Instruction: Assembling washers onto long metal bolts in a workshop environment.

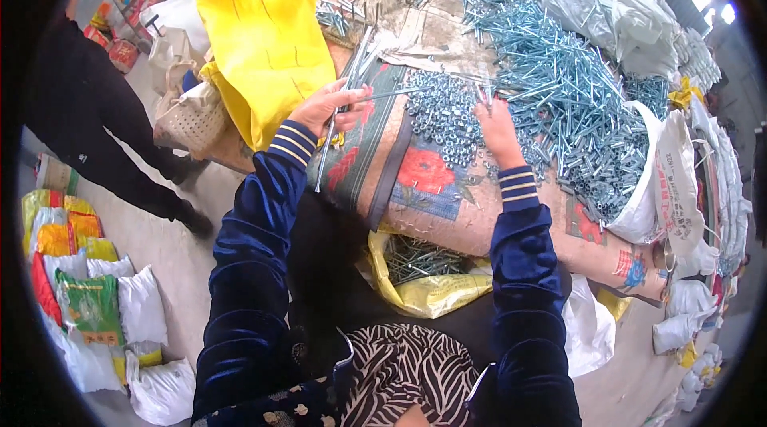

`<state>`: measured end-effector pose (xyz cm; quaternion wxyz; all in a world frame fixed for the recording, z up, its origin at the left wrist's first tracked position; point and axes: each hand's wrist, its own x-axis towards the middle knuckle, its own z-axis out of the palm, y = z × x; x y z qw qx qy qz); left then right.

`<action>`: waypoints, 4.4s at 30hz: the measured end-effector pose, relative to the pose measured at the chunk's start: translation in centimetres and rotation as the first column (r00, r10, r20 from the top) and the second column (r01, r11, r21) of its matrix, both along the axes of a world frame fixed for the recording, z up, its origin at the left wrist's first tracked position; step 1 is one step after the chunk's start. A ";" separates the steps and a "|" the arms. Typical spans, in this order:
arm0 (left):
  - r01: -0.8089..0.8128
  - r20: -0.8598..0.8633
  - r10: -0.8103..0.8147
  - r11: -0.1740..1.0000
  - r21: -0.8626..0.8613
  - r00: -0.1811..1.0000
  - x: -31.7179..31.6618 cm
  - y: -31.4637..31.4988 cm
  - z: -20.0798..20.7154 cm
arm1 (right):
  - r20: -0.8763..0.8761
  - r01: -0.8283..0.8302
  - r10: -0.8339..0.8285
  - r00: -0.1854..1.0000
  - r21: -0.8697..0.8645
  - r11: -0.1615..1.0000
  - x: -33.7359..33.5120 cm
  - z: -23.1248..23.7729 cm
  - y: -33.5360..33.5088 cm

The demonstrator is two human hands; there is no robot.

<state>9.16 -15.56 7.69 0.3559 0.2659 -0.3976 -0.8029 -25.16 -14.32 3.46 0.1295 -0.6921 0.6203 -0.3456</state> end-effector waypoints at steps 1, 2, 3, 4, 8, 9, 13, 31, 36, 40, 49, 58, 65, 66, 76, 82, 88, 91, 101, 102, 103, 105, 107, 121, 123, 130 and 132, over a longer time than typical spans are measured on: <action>-0.004 0.000 0.004 1.000 -0.001 1.000 -0.1 0.0 -0.1 | 0.000 -0.004 0.004 1.000 -0.001 1.000 0.6 0.9 0.3; 0.024 -0.010 -0.024 1.000 0.019 1.000 -0.3 0.2 -0.3 | 0.086 -0.051 0.065 0.994 -0.160 0.986 1.3 1.7 0.7; 0.055 -0.021 -0.054 0.998 0.039 0.998 -0.5 0.4 -0.3 | 0.161 -0.079 0.136 0.978 -0.317 0.945 2.5 3.2 1.5; 0.081 -0.027 -0.080 0.996 0.026 0.996 -0.9 0.5 -0.7 | 0.103 -0.118 0.156 0.982 -0.305 0.945 4.2 5.1 2.6; 0.165 -0.029 -0.164 0.986 0.017 0.986 -3.6 1.7 0.2 | -0.382 -0.346 0.220 0.897 -0.301 0.889 5.8 5.4 3.7; 0.162 -0.029 -0.162 0.987 0.007 0.986 -4.0 1.7 0.2 | -0.333 -0.363 0.251 0.909 -0.338 0.868 5.1 5.0 4.3; 0.051 -0.054 -0.045 0.994 0.102 0.998 -3.7 1.5 -0.9 | -0.021 -0.346 0.361 0.932 -0.342 0.874 -6.8 2.0 3.6; -0.503 -0.189 0.478 0.856 -0.121 0.858 -5.4 -0.6 -3.1 | 0.835 -0.216 -0.107 0.539 0.260 0.941 9.2 1.9 5.1; -0.711 -0.069 0.709 0.693 -0.116 0.702 -5.9 -0.4 -3.1 | 0.785 -0.360 0.125 0.606 0.131 0.924 15.1 1.6 6.3; -0.755 -0.060 0.753 0.650 -0.085 0.655 -6.5 -0.7 -3.7 | 0.820 -0.426 0.150 0.553 0.123 0.896 16.0 -0.8 6.2; -0.719 -0.168 0.700 0.661 -0.215 0.694 -5.9 0.2 -3.5 | 0.988 -0.575 0.036 0.152 0.059 0.816 12.5 -0.5 5.2; -0.664 -0.127 0.685 0.617 -0.422 0.718 -8.6 3.7 -4.5 | 0.827 -0.067 0.176 0.534 -0.165 0.984 17.5 -2.6 4.3; -0.572 -0.045 0.765 0.439 -0.693 0.643 -8.1 4.5 -9.0 | 0.548 -0.066 0.133 0.826 -0.141 0.988 17.4 -4.0 6.2; -0.558 -0.001 0.738 0.509 -0.656 0.674 -8.2 4.8 -8.8 | 0.544 -0.078 0.145 0.827 -0.144 0.987 17.4 -4.0 6.2; -0.555 -0.105 0.547 0.800 -0.229 0.831 -7.7 4.5 -8.1 | 0.018 -0.073 0.081 0.997 -0.281 0.957 17.6 -5.1 6.3; -0.657 -0.236 0.644 0.753 0.027 0.728 -7.0 3.5 -8.2 | 0.227 -0.064 0.136 0.964 -0.298 0.953 16.6 -3.9 7.7; -0.606 -0.343 0.579 0.795 0.034 0.740 -9.9 5.6 -6.3 | 0.981 0.023 -0.110 -0.158 0.115 0.993 16.8 -3.6 7.8; -0.534 -0.255 0.491 0.833 -0.142 0.833 -11.6 8.7 -5.6 | 0.963 0.028 -0.179 -0.201 0.188 0.982 16.9 -1.4 8.1; -0.010 -0.206 0.008 1.000 -0.011 0.979 -9.0 13.4 -4.3 | 0.998 -0.560 -0.043 -0.051 0.007 0.829 8.7 0.7 8.6; 0.148 -0.193 -0.139 0.988 0.033 0.971 -8.8 14.0 -4.6 | 0.999 -0.582 -0.048 -0.005 0.036 0.812 9.7 2.0 9.2; 0.163 -0.197 -0.152 0.986 0.040 0.969 -9.2 14.4 -4.4 | 0.998 -0.591 -0.050 0.043 0.066 0.804 10.3 3.6 9.8; 0.250 -0.306 -0.192 0.954 0.165 0.932 -9.8 15.4 -3.8 | 0.999 -0.620 -0.023 0.045 0.045 0.784 9.1 1.8 9.3; 0.288 -0.296 -0.224 0.938 0.193 0.928 -10.3 15.5 -4.5 | 0.967 -0.608 -0.004 -0.255 -0.157 0.778 8.6 0.6 9.8; 0.517 -0.115 -0.505 0.815 0.264 0.855 -10.1 18.7 -5.5 | 0.945 -0.466 0.068 0.320 0.095 0.880 4.7 1.7 14.2; 0.554 -0.165 -0.530 0.775 0.304 0.832 -9.8 18.3 -5.7 | 0.745 -0.471 0.144 0.651 0.247 0.847 3.4 2.8 14.1; 0.561 0.023 -0.577 0.802 0.204 0.817 -10.8 17.8 -5.9 | 0.735 -0.441 0.150 0.661 0.218 0.870 3.4 1.2 13.1; 0.553 0.029 -0.570 0.807 0.207 0.821 -10.9 17.5 -6.3 | 0.916 -0.437 0.056 0.398 0.136 0.889 4.5 2.2 13.6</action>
